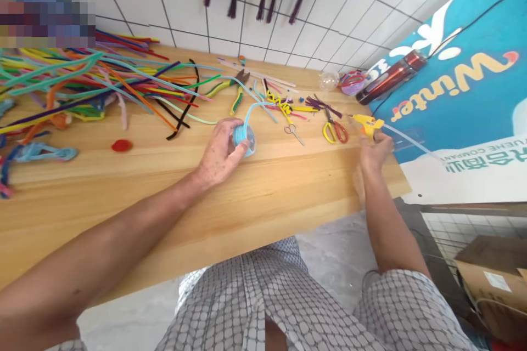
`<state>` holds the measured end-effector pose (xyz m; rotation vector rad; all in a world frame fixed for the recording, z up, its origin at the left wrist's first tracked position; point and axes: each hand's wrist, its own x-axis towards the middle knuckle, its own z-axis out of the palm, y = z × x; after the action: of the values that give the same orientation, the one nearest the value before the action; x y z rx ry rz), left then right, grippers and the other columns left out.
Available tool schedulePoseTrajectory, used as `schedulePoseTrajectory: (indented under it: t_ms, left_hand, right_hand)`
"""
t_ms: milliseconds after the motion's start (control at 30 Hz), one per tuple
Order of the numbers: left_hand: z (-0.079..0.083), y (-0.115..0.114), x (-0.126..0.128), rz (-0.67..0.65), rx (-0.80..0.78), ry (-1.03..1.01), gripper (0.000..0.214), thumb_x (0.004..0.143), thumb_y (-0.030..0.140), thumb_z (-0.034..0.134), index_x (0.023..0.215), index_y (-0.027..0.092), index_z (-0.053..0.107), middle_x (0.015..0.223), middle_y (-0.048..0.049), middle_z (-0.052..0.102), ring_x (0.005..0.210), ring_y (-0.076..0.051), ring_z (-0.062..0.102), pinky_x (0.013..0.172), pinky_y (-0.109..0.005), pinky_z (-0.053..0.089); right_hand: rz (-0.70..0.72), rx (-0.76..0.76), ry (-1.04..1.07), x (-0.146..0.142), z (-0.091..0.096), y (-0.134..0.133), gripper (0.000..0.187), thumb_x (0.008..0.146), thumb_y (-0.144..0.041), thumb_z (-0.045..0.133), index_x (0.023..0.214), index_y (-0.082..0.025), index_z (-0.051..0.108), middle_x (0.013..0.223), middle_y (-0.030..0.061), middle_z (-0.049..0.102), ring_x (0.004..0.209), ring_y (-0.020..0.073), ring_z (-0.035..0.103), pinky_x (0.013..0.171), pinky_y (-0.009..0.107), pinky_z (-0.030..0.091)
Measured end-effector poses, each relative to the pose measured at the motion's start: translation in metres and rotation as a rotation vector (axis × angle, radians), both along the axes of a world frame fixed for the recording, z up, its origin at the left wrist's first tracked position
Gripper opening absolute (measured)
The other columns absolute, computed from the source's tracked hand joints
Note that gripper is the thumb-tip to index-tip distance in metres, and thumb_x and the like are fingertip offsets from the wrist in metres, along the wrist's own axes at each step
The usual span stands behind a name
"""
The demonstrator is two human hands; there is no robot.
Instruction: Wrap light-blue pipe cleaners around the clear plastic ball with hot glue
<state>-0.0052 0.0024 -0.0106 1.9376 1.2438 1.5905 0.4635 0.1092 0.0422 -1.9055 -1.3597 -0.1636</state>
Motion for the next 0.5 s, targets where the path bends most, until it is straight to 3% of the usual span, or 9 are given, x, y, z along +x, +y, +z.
schedulePoseTrajectory:
  t_ms: [67,167,267,400,500]
  left_hand:
    - [0.001,-0.001,0.001,-0.02,-0.002,0.021,0.045,0.111,0.055,0.064,0.145,0.028,0.058,0.143,-0.0168,0.069,0.136,-0.033,0.067,0.115,-0.064,0.06]
    - [0.003,-0.003,0.001,-0.025,-0.029,0.015,0.049,0.111,0.055,0.062,0.15,0.027,0.054,0.149,-0.0186,0.068,0.138,-0.034,0.067,0.116,-0.062,0.06]
    - [0.003,-0.005,0.003,-0.017,-0.047,0.033,0.053,0.111,0.056,0.061,0.155,0.027,0.052,0.151,-0.0186,0.068,0.138,-0.033,0.068,0.117,-0.06,0.059]
    - [0.005,-0.006,0.004,0.002,-0.033,0.09,0.051,0.112,0.052,0.058,0.153,0.023,0.053,0.151,-0.0188,0.069,0.142,-0.035,0.066,0.122,-0.06,0.054]
    - [0.009,-0.007,0.004,0.016,-0.046,0.14,0.046,0.113,0.048,0.054,0.15,0.02,0.054,0.151,-0.0189,0.068,0.143,-0.034,0.064,0.125,-0.06,0.051]
  right_hand:
    - [-0.049,0.12,0.175,0.001,0.008,0.008,0.049,0.072,-0.02,0.082,0.073,-0.034,0.035,0.076,-0.0042,0.048,0.101,0.03,0.058,0.112,0.06,0.046]
    - [0.025,0.126,0.212,-0.012,0.016,0.014,0.042,0.076,-0.029,0.079,0.07,-0.035,0.037,0.069,-0.0044,0.046,0.097,0.0315,0.062,0.104,0.058,0.051]
    - [0.052,0.028,0.155,-0.02,0.016,0.017,0.034,0.084,-0.038,0.071,0.072,-0.035,0.04,0.076,0.0031,0.06,0.107,0.0372,0.07,0.101,0.063,0.055]
    - [0.023,-0.023,0.175,-0.014,0.013,0.026,0.035,0.085,-0.04,0.071,0.078,-0.035,0.037,0.084,0.0073,0.065,0.118,0.0394,0.07,0.114,0.067,0.05]
    - [0.199,-0.059,0.193,-0.018,0.016,0.031,0.028,0.086,-0.039,0.065,0.086,-0.034,0.037,0.094,0.0067,0.066,0.123,0.04,0.068,0.121,0.072,0.043]
